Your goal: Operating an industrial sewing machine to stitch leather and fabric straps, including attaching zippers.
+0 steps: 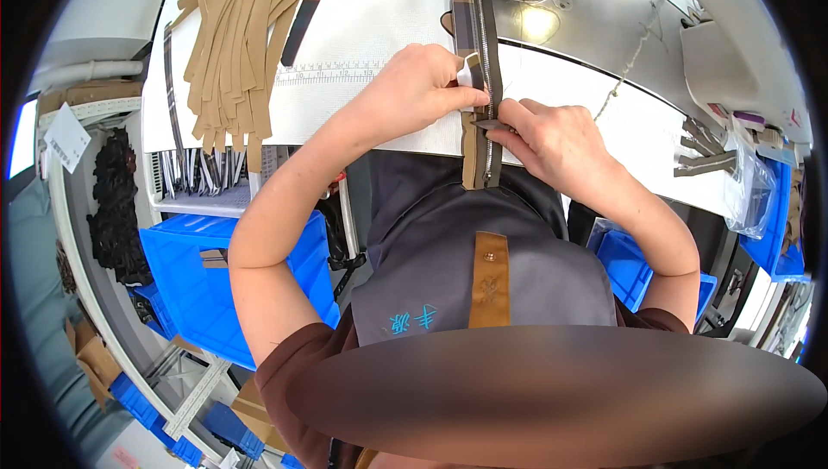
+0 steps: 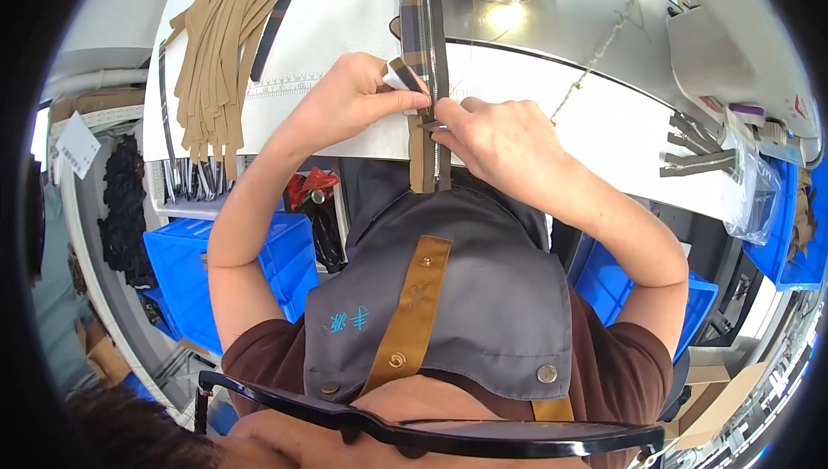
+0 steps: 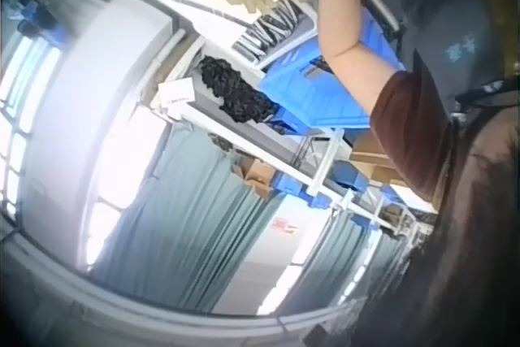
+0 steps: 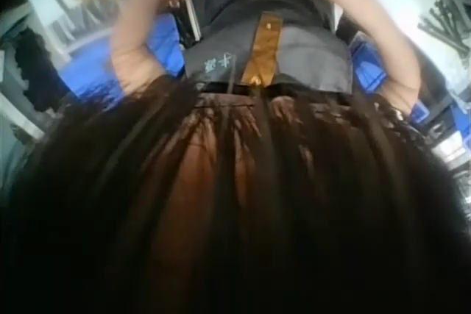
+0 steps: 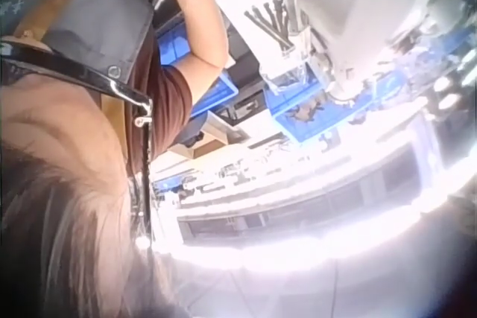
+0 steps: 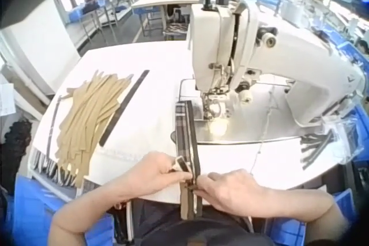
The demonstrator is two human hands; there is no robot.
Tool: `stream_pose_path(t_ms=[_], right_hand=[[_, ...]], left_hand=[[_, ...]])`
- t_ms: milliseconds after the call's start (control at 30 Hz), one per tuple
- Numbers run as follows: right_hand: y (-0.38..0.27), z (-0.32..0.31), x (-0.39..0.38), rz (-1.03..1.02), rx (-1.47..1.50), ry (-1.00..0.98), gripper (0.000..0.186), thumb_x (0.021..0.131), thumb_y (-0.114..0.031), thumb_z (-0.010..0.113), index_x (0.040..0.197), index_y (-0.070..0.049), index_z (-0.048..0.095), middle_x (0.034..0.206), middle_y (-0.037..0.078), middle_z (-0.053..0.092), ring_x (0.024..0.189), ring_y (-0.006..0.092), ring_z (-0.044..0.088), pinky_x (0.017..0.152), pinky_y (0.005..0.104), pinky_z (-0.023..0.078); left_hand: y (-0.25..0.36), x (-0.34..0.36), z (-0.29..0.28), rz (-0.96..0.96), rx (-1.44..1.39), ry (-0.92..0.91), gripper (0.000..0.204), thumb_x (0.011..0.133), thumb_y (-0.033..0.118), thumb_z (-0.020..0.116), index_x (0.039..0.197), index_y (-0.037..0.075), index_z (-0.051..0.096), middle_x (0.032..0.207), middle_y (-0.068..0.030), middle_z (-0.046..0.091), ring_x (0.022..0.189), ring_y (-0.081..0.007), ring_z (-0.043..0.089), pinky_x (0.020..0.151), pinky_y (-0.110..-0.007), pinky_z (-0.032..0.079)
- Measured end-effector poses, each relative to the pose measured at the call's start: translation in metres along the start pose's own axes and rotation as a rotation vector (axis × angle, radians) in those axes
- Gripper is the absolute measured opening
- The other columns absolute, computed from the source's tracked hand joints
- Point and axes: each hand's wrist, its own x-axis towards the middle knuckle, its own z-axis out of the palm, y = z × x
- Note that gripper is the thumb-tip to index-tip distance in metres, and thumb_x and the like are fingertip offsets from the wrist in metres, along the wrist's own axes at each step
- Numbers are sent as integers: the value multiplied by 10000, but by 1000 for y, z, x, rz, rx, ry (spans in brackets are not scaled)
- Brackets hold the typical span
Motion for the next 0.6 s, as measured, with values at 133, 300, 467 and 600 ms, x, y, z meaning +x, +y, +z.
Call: stream_pose_path(t_ms=[133,300,467,600], right_hand=[[0,2,-3,6,-2,19,213,861,-230,642,881,-52,527,675,100,607,559,308,608,456,411,460],[2,-2,-13,109,184,47,226,875,-238,637,878,-45,520,689,112,612,590,324,609,509,417,459],[3,-5,-15,171,237,32,229,882,-238,637,872,-42,519,674,120,608,600,337,606,534,417,452],[3,-5,-13,197,247,37,233,883,-240,636,867,-40,517,649,123,601,601,336,607,534,418,451]], left_hand=[[3,1,-3,-55,11,-27,243,831,212,700,863,-29,700,537,-18,464,542,-51,383,485,-270,342],[2,-3,0,-41,29,-17,264,830,225,710,856,-37,697,546,2,465,548,-48,374,480,-264,329],[-3,-5,9,-105,-46,19,236,843,180,703,935,-37,686,724,-12,647,650,-43,495,575,-236,419],[-4,-8,12,-97,-111,19,221,848,162,697,962,-27,680,803,-42,688,700,-46,538,634,-236,455]])
